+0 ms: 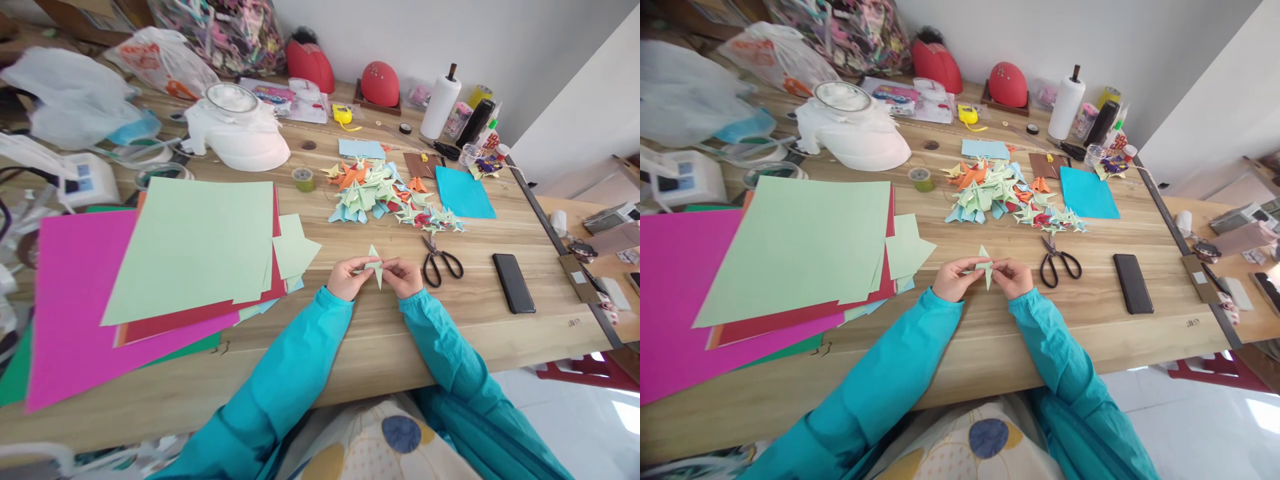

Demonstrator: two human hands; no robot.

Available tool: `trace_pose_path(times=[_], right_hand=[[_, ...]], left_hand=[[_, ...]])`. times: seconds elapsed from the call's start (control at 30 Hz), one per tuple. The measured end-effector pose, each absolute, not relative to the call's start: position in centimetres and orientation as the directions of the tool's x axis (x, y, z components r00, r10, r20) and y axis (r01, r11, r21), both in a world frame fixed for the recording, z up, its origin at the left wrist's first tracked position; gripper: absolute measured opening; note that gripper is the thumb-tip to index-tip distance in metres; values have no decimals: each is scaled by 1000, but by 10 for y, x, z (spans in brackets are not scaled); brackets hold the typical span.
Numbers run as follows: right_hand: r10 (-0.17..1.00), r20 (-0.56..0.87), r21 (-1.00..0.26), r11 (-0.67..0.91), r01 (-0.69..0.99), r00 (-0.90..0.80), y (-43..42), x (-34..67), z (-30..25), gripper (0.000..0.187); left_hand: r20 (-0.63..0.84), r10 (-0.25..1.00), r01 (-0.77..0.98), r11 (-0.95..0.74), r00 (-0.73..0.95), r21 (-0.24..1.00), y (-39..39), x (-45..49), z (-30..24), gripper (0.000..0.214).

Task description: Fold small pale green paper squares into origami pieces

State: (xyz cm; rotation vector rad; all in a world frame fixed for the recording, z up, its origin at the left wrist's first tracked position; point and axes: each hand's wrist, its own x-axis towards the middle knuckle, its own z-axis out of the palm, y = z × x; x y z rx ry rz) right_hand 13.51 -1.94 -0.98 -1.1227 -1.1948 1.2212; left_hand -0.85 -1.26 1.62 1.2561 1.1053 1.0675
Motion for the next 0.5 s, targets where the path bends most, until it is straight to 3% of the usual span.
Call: trace_pose_path(times=[0.37, 0.5], right_hand=[[999, 47, -999, 47, -17, 26, -19, 139, -3, 22], [999, 44, -998, 42, -42, -30, -18, 143, -2, 24]], left_hand=[[-50, 993, 20, 48, 110, 999, -12, -8, 20, 31], [-31, 987, -3, 32, 156, 999, -13, -9, 20, 34]])
